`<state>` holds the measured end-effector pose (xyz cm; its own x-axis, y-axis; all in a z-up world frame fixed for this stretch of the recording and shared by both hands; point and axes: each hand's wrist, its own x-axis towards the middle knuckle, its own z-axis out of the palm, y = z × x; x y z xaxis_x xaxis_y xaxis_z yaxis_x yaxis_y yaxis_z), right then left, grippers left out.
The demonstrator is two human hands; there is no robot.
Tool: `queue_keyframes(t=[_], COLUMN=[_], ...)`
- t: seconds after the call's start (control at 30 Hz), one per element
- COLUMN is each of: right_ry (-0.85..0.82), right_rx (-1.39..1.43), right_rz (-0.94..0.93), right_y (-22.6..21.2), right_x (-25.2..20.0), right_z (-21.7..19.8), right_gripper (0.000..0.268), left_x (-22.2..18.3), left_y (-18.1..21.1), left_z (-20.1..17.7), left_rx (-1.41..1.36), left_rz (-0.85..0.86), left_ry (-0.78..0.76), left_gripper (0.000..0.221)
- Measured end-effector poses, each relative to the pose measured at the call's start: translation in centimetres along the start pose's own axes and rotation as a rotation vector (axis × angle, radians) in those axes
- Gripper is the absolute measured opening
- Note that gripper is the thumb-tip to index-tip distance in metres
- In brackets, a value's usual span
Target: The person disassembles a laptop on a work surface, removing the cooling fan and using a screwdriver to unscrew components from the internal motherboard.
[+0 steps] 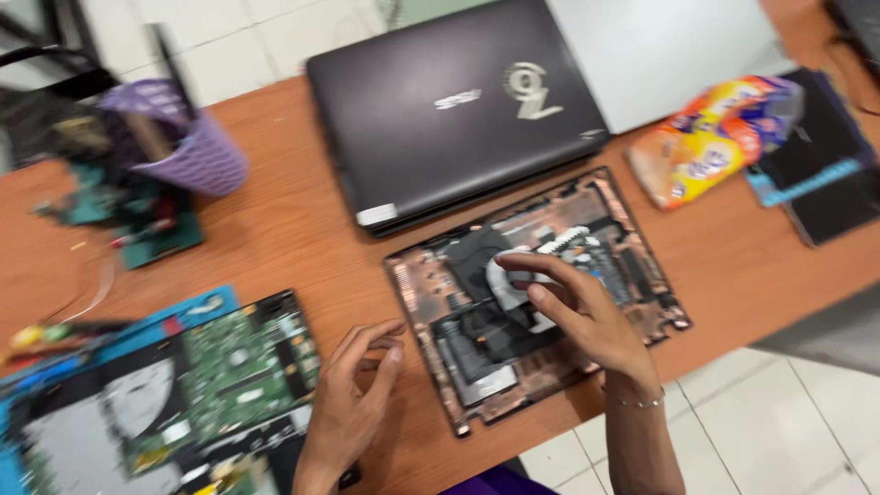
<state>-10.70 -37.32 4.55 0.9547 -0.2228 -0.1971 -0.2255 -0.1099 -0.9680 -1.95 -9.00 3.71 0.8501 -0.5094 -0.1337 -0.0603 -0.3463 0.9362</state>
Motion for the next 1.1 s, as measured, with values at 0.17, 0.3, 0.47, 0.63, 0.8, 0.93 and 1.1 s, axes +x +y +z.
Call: queue_keyframes(t=[0.17,0.3,0.47,0.63,0.8,0.93,1.1], right_ry=[-0.057,-0.104,-0.183,-0.164,-0.065,-0.084,-0.134], right_rx=[0.067,0.043,-0.020,-0.150,-0.425,-0.596,-0.570], right_rz=[-0.098,-0.027,0.038,-0.015,-0.070,-0.149,-0.100], right_y=[-0.3,-0.2,-0.8,-1.4,-2.8,-3.7,-3.2], right_x=[0.1,0.5,0.9,1.8,2.3,3.2,4.7], right_z=[6.1,11.2,16.9,20.0,22.4,23.7,24.4], right_gripper=[0.045,0.043,0.040,0.044,0.053,0.059,0.063], left_x=[-2.7,-4.5,-7.3,-9.3,-10.5,-10.7,-10.4], left_y=[-3.1,-5.1,-6.9,-8.4,-9.6,-10.3,-11.0], left_z=[-3.7,-6.7,-9.6,-12.0,-13.9,-14.7,-15.4], left_rx=[-0.021,0.000,0.041,0.005,0.102,0.130,0.169], left_rz=[-0.118,0.059,0.062,0.032,0.070,0.103,0.099], left_ry=[0.164,0.282,0.347,0.353,0.401,0.437,0.490], left_gripper=[0.018,0.019,0.011,0.014,0.019,0.021,0.016])
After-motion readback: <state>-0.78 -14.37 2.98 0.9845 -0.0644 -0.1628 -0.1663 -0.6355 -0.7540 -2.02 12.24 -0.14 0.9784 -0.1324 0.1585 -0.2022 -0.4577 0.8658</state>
